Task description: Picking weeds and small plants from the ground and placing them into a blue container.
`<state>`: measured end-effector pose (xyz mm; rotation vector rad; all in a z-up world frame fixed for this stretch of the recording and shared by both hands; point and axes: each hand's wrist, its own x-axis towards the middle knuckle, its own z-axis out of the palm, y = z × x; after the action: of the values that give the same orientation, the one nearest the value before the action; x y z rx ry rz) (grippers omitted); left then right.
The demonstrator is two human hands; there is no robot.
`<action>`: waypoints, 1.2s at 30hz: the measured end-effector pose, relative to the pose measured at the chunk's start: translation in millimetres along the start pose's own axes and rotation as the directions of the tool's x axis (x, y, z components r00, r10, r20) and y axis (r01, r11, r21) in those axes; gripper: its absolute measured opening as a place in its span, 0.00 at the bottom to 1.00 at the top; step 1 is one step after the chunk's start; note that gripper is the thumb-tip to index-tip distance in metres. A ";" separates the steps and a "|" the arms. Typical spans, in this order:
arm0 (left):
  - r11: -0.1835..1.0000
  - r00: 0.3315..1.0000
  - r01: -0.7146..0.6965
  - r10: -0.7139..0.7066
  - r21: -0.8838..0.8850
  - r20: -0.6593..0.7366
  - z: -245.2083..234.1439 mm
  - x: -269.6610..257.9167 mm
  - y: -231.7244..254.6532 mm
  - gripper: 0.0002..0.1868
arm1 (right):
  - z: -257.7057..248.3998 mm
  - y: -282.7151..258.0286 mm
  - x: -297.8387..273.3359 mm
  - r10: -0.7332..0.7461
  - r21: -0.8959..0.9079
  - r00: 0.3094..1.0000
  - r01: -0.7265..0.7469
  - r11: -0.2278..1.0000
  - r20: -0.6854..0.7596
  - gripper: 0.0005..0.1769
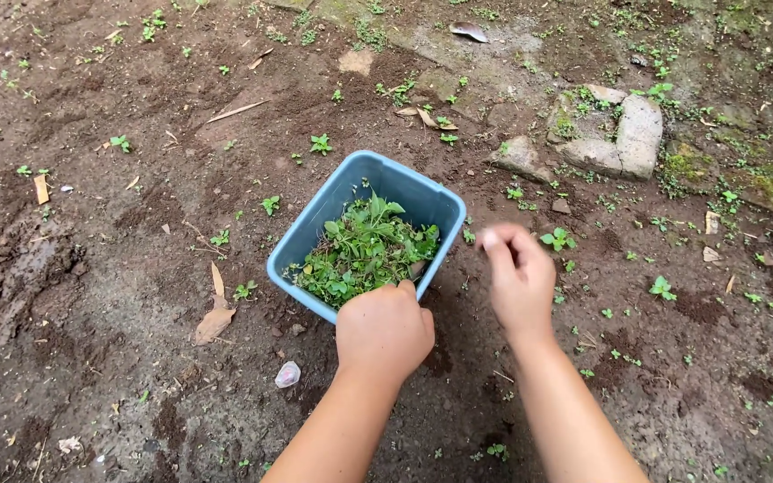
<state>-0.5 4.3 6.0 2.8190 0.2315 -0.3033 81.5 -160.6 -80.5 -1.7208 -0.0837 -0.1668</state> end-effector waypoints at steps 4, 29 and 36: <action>1.000 1.000 0.012 -0.012 0.010 -0.003 6.4 3.1 -1.4 0.13 | -2.9 71.6 -38.2 -0.032 -0.321 0.955 0.130 0.938 0.295 0.07; 1.000 1.000 0.007 -0.007 0.025 -0.023 7.4 2.6 -1.0 0.13 | 7.1 -49.3 -20.6 -0.310 -0.269 0.948 0.280 0.921 -0.076 0.05; 1.000 0.999 0.008 -0.008 0.021 -0.038 10.7 3.8 -1.2 0.12 | -2.5 -80.2 2.4 -0.205 -0.344 0.942 0.292 0.892 0.267 0.07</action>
<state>0.9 2.7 -5.3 2.8471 0.2493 -0.2562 71.6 -150.6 -1.5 -2.1109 -0.4704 -0.1867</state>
